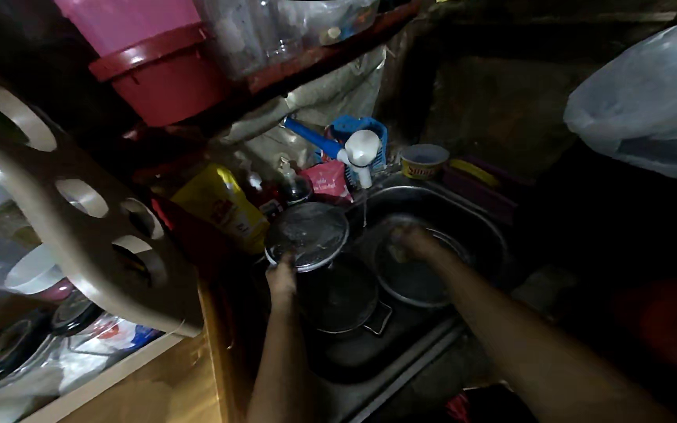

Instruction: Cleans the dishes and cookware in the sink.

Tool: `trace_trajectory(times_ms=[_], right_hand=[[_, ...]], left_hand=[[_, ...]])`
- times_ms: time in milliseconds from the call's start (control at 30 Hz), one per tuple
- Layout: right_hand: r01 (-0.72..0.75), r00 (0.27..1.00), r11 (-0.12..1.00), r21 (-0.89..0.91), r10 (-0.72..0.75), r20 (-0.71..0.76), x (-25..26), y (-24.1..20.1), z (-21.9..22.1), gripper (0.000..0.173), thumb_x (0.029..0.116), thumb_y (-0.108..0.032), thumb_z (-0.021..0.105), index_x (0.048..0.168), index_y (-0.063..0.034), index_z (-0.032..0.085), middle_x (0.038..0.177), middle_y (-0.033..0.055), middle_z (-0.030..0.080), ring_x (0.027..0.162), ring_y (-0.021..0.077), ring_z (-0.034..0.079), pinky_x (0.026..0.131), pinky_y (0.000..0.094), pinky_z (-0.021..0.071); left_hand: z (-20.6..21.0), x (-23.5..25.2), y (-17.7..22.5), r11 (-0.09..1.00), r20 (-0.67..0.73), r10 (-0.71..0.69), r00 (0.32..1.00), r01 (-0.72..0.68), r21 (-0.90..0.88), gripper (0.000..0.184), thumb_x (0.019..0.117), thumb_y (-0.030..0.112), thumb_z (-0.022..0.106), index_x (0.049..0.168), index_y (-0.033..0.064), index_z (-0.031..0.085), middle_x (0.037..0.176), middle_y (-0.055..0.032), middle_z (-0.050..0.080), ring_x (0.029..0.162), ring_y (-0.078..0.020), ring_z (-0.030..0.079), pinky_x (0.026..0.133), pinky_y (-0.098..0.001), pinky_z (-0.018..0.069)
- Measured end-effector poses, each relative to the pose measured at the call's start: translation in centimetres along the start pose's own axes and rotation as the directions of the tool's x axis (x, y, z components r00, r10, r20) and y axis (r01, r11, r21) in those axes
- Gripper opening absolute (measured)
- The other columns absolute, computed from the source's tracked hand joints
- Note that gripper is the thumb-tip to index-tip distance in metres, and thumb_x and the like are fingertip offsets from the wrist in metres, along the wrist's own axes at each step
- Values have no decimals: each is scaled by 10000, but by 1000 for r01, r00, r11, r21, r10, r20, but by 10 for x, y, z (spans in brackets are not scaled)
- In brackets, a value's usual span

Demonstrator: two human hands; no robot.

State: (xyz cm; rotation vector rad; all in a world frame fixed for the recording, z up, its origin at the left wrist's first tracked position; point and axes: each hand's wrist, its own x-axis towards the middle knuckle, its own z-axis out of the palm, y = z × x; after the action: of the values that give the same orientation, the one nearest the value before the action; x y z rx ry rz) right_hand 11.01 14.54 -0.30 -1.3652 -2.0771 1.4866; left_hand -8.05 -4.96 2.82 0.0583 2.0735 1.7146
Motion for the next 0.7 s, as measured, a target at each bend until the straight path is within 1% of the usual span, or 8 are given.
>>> trace_trajectory(times_ms=[67, 133, 233, 333, 433, 533, 600, 700], right_hand=[[25, 970, 963, -268, 42, 239, -17, 6, -5, 418, 1069, -176, 558, 1392, 87, 518, 1334, 313, 584, 1236, 433, 582, 1089, 565, 433], [71, 897, 906, -417, 125, 425, -44, 2, 0, 431, 1033, -221, 630, 1378, 31, 570, 1319, 272, 612, 1226, 411, 595, 1076, 568, 442], [140, 876, 832, -537, 150, 459, -65, 20, 18, 614, 935, -265, 757, 1442, -14, 519, 1350, 247, 597, 1246, 404, 583, 1060, 587, 452], [107, 929, 750, -653, 159, 335, -79, 22, 28, 535, 952, -169, 682, 1451, -50, 526, 1365, 239, 599, 1266, 430, 579, 1051, 621, 459], [38, 968, 762, -646, 133, 213, -85, 3, 17, 384, 1015, -204, 619, 1372, -63, 609, 1268, 229, 659, 1203, 422, 621, 1023, 608, 473], [49, 997, 909, -414, -70, -35, -73, -2, -15, 383, 941, -170, 727, 1275, -1, 648, 1166, 265, 679, 1101, 447, 654, 961, 655, 501], [104, 958, 968, -229, -159, -237, -55, 4, -41, 343, 909, -118, 755, 1205, 36, 675, 1104, 282, 692, 1036, 450, 673, 913, 679, 514], [1, 933, 997, 78, 27, -358, -54, -14, -68, 319, 984, -126, 678, 1231, 66, 618, 1167, 282, 648, 1073, 405, 635, 946, 617, 497]], left_hand=[[1, 0, 3, 1000, -4, 1, 1000, -1, 14, 332, 1033, 270, 614, 1173, -30, 631, 1005, -147, 653, 854, -195, 609, 787, -378, 514], [2, -3, 6, 999, 7, -5, 1000, 5, 38, 334, 1049, 268, 585, 1180, -36, 628, 1027, -153, 651, 874, -193, 605, 805, -376, 505], [5, -2, 7, 1000, 20, 2, 1000, -2, 29, 341, 1056, 263, 572, 1198, -44, 622, 1059, -162, 658, 911, -191, 615, 830, -372, 509], [15, -4, 0, 999, 42, 22, 999, -20, -37, 341, 1028, 269, 622, 1180, -35, 633, 1037, -153, 671, 894, -193, 636, 812, -376, 532], [29, -17, 5, 999, 98, 31, 995, -28, -31, 320, 1028, 251, 625, 1177, -32, 635, 1015, -153, 677, 876, -196, 643, 803, -382, 538], [47, -24, 4, 998, 129, 27, 991, -18, -68, 297, 1022, 242, 634, 1172, -15, 637, 990, -138, 673, 848, -185, 639, 780, -368, 540], [58, -24, 1, 995, 152, 34, 988, -20, -93, 318, 1017, 261, 642, 1185, -8, 630, 993, -134, 666, 848, -188, 630, 776, -383, 540], [76, -25, 2, 988, 159, 11, 987, 14, -151, 345, 1007, 266, 649, 1211, -10, 609, 987, -151, 659, 833, -224, 650, 726, -424, 574]])
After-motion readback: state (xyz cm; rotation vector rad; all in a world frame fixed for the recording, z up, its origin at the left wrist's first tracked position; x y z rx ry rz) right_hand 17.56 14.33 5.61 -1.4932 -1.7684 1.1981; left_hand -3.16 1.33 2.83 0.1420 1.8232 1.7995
